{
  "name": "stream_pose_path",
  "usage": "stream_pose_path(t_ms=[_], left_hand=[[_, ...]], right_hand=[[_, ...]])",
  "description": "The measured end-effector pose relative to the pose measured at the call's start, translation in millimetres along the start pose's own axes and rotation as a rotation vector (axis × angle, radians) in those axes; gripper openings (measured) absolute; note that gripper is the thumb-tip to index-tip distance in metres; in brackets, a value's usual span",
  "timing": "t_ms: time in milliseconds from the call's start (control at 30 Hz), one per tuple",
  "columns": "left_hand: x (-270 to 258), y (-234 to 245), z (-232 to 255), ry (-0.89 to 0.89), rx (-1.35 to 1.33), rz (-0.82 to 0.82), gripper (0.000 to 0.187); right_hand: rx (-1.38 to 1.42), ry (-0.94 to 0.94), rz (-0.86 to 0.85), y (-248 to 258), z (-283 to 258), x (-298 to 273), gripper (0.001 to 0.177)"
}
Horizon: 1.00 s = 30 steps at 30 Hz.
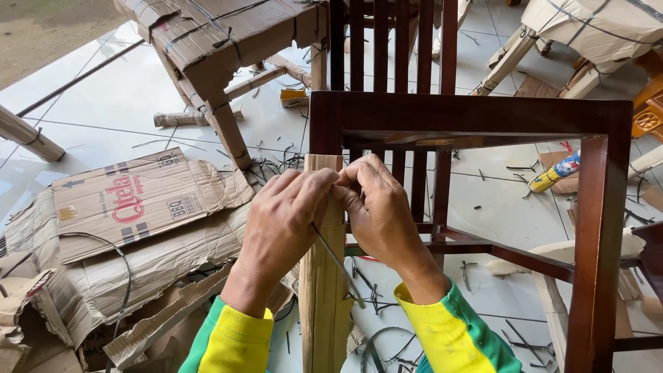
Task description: Wrapping wooden chair legs with protective cardboard and securing them with wire ties.
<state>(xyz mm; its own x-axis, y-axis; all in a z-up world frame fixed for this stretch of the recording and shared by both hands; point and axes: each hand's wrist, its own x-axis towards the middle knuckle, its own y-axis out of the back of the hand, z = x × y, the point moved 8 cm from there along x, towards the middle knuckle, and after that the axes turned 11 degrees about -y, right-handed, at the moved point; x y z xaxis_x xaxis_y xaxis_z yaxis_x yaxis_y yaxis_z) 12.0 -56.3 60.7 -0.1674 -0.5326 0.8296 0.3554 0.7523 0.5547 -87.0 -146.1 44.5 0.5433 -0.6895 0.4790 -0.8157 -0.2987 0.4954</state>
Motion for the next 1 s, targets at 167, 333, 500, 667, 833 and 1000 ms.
stream_pose_path(t_ms=[167, 333, 500, 667, 833, 1000], left_hand=[[-1.8, 0.6, 7.1, -0.077, 0.109, 0.087, 0.014], [-4.3, 0.1, 6.4, -0.065, 0.152, 0.14, 0.011], [-7.9, 2.5, 6.7, -0.091, 0.1, 0.218, 0.007], [-5.9, 7.4, 10.2, -0.11, 0.086, 0.224, 0.008], [-7.6, 5.9, 9.3, -0.115, 0.062, 0.239, 0.009], [-6.5, 5.7, 8.2, -0.095, 0.067, 0.274, 0.006]], right_hand=[[0.102, -0.066, -0.011, 3.1, 4.5, 1.3, 0.006], [0.131, -0.108, -0.008, 5.2, -0.4, 1.9, 0.006], [0.225, -0.207, -0.049, 3.6, 0.9, 3.2, 0.025], [0.176, -0.109, -0.082, 3.6, -16.5, 13.3, 0.02], [0.13, -0.074, -0.114, 3.6, -7.7, 16.9, 0.016], [-0.118, 0.044, -0.058, 1.8, -7.6, 13.1, 0.008]])
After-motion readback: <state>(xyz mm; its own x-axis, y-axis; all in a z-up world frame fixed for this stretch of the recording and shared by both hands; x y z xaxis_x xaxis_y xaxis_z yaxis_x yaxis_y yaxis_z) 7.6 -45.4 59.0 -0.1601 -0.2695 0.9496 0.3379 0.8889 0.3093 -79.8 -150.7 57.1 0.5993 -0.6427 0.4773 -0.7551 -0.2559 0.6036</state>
